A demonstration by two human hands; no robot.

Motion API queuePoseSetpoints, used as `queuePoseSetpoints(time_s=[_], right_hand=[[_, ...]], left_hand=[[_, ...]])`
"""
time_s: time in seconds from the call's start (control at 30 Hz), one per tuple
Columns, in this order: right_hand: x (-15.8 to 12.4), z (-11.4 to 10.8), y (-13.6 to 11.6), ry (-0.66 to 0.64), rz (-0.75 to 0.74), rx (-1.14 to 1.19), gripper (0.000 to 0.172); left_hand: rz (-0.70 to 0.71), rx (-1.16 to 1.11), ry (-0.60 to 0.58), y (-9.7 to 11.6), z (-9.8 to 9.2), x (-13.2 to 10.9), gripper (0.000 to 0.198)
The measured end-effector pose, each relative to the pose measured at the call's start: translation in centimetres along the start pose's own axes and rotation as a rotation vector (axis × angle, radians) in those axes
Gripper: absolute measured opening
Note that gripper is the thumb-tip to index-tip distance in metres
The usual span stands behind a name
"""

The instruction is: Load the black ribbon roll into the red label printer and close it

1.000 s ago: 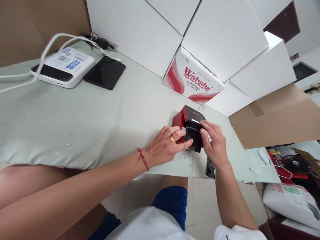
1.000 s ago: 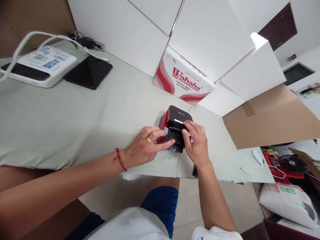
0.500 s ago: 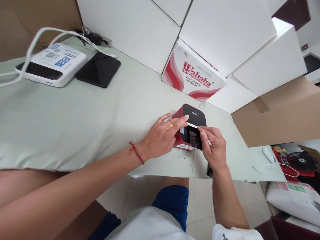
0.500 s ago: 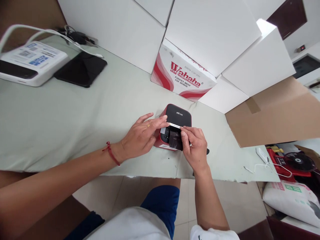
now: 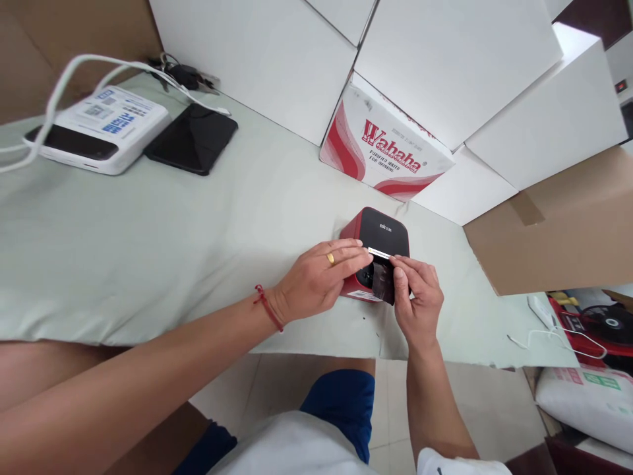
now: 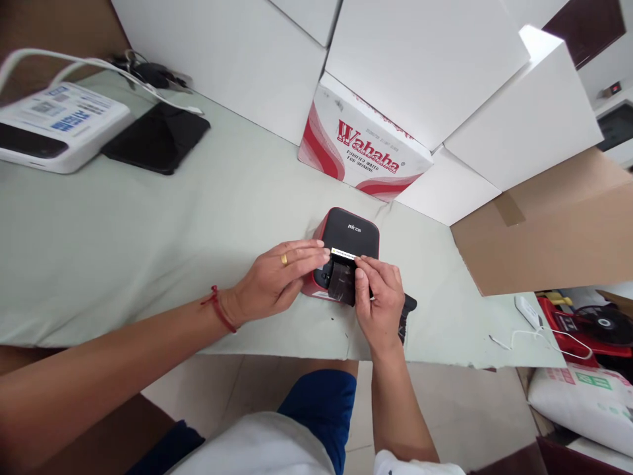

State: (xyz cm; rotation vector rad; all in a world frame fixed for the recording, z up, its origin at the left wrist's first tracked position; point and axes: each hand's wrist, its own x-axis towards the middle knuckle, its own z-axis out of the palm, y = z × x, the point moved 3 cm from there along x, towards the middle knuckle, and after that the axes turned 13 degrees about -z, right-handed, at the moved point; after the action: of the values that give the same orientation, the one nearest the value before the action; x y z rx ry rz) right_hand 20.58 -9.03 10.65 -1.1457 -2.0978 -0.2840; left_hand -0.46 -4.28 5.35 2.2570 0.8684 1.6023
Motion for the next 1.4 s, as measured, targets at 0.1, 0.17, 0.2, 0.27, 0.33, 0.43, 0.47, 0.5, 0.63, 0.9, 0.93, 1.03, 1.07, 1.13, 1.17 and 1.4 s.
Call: queuePoseSetpoints(time_s=[0.1, 0.17, 0.2, 0.27, 0.33, 0.43, 0.47, 0.5, 0.63, 0.9, 0.93, 1.03, 1.07, 1.13, 1.17, 1.4], right_hand=[[-1.5, -0.4, -0.5, 0.016, -0.007, 0.058, 0.031], [-2.6, -1.0, -0.9, 0.038, -0.010, 0.081, 0.034], [-3.1, -1.3, -1.1, 0.046, -0.011, 0.082, 0.036], [-3.9, -1.9, -1.3, 0.042, -0.014, 0.081, 0.038], [-4.4, -2.2, -1.5, 0.025, -0.019, 0.080, 0.039], [-4.5, -2.4, -1.6, 0.016, -0.030, 0.083, 0.040], [-4.4, -2.3, -1.6, 0.018, -0.032, 0.084, 0.040], [-4.3, -2.2, -1.5, 0.021, -0.033, 0.082, 0.040], [-4.2, -1.9, -1.4, 0.022, -0.038, 0.056, 0.039], [-4.4, -2.0, -1.4, 0.015, -0.037, 0.047, 0.035], [-4.4, -2.0, -1.4, 0.014, -0.040, 0.047, 0.035], [-4.3, -2.0, -1.4, 0.012, -0.045, 0.048, 0.036], [-4.3, -2.0, -1.4, 0.010, -0.044, 0.050, 0.036], [-4.2, -2.1, -1.4, 0.000, -0.037, 0.056, 0.036], [-4.1, -2.1, -1.4, -0.008, -0.033, 0.059, 0.036], [-2.4, -3.3, -0.2, -0.032, 0.042, 0.154, 0.028]], left_hand=[[0.039, 0.053, 0.075, 0.2, -0.3, -0.4, 0.040], [0.029, 0.073, 0.075, 0.3, -0.5, -0.3, 0.038], [0.024, 0.074, 0.067, 0.3, -0.5, -0.3, 0.040], [0.026, 0.068, 0.056, 0.3, -0.5, -0.1, 0.042], [0.026, 0.061, 0.059, 0.2, -0.4, -0.1, 0.043], [0.007, 0.051, 0.060, 0.1, -0.2, -0.1, 0.043], [0.001, 0.045, 0.058, 0.1, -0.2, -0.1, 0.044], [-0.003, 0.039, 0.055, 0.0, -0.2, -0.1, 0.045], [0.000, 0.012, 0.057, 0.0, -0.4, -0.2, 0.048], [-0.033, -0.004, 0.072, -0.2, -0.6, 0.7, 0.036], [-0.057, -0.010, 0.066, -0.3, -0.5, 0.8, 0.035], [-0.138, -0.035, 0.033, -0.6, -0.2, 0.9, 0.034], [-0.164, -0.047, 0.018, -0.8, -0.1, 0.9, 0.035], [-0.212, -0.064, -0.010, -1.0, 0.1, 0.7, 0.038], [-0.231, -0.063, -0.022, -1.2, 0.2, 0.6, 0.039], [-0.236, -0.024, -0.048, -1.2, 0.6, 0.2, 0.037]])
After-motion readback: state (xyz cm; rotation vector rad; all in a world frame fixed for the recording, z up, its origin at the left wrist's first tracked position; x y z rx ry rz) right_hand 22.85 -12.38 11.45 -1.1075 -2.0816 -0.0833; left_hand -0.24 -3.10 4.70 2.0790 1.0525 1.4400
